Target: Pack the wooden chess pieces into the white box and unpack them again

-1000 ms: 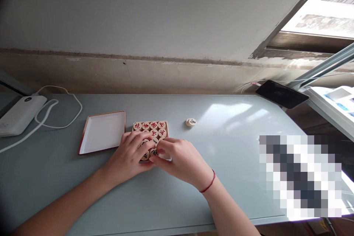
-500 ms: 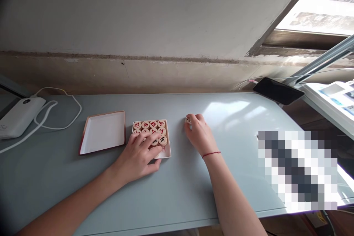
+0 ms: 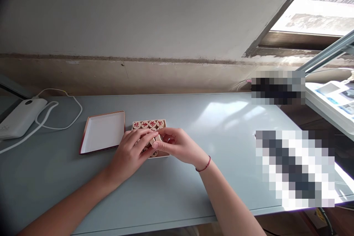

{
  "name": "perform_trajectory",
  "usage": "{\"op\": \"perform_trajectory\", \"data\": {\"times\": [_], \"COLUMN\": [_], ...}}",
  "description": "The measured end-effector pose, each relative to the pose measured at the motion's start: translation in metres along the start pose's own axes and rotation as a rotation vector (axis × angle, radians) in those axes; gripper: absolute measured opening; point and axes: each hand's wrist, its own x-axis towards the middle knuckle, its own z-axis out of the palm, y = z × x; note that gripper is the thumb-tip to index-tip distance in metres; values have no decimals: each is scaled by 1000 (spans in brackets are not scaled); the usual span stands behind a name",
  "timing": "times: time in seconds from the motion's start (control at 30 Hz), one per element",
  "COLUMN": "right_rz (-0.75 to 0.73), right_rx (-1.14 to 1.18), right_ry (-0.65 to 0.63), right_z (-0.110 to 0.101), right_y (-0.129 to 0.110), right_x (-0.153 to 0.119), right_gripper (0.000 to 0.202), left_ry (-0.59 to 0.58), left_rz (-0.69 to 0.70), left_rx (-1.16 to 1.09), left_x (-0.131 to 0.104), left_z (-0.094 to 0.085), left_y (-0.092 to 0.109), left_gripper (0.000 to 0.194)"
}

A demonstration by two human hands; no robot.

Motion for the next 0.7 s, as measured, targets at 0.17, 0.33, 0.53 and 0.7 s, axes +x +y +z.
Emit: {"op": "perform_trajectory", "data": {"times": [0.17,0.33,0.53,0.7], "right_rz": [0,42,55,47], "right_rx": [-21,-59,-67,-90], "right_ry": [183,293,260,264], "right_z": [-10,-13,-9,-10], "right_y": [-1,0,0,-2], "right_x": [0,1,1,0], "right_gripper": [42,44,45,45], "left_ry": [-33,-159,-215,-286], "left_rz": [-24,-17,-51,-25], "left_rx": [-111,-261,-251,-204], "left_x": [-1,-1,2,0], "left_z": [0,3,7,8], "left_y": [2,11,17,14], "left_gripper": [14,22,17,10]}}
